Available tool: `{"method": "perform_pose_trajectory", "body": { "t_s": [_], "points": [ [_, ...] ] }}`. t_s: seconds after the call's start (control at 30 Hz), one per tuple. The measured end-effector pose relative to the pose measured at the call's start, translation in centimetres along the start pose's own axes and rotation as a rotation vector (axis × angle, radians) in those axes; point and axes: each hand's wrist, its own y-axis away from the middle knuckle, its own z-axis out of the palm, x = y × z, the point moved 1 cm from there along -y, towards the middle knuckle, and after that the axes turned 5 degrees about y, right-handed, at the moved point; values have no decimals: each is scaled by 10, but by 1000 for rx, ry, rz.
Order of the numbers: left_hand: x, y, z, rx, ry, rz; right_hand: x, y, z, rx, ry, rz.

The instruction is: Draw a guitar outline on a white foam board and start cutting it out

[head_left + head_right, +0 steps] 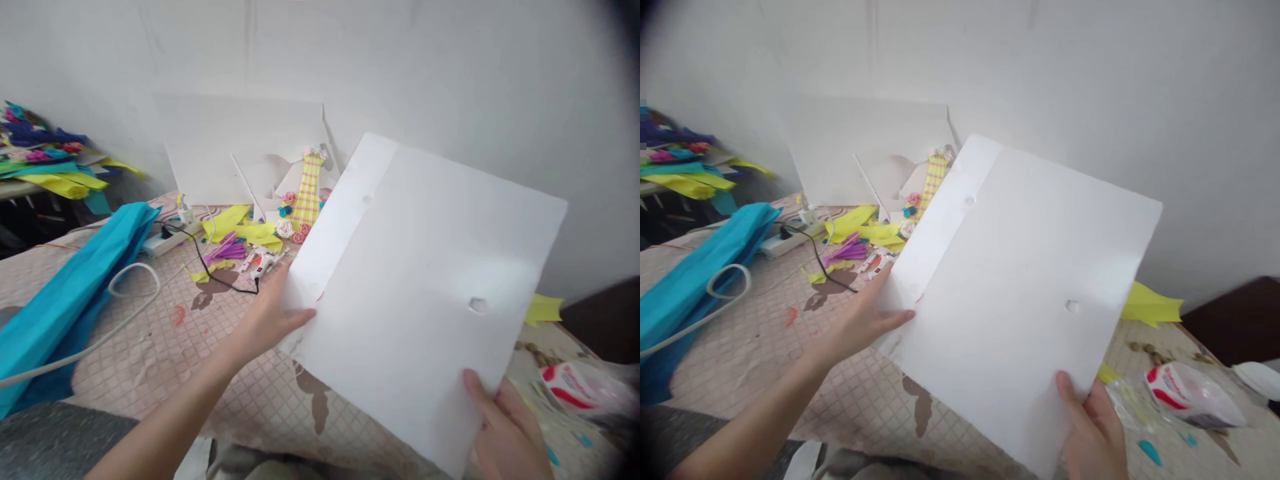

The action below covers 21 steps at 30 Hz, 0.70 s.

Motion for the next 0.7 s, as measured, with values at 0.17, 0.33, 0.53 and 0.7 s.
{"method": "perform_pose_trajectory", "body": {
  "t_s": [0.17,0.33,0.53,0.7],
  "points": [
    [-2,-1,-2,-42,17,-12,3,-4,1,-21,39,-9],
    [-9,-1,2,-47,8,-68,4,-3,2,4,21,16],
    [-9,-3,8,-20,20,-105,3,-3,3,-6,22,23],
    [-3,-2,-8,-157,389,-166,0,-15,-3,64,4,66]
  ]
}}
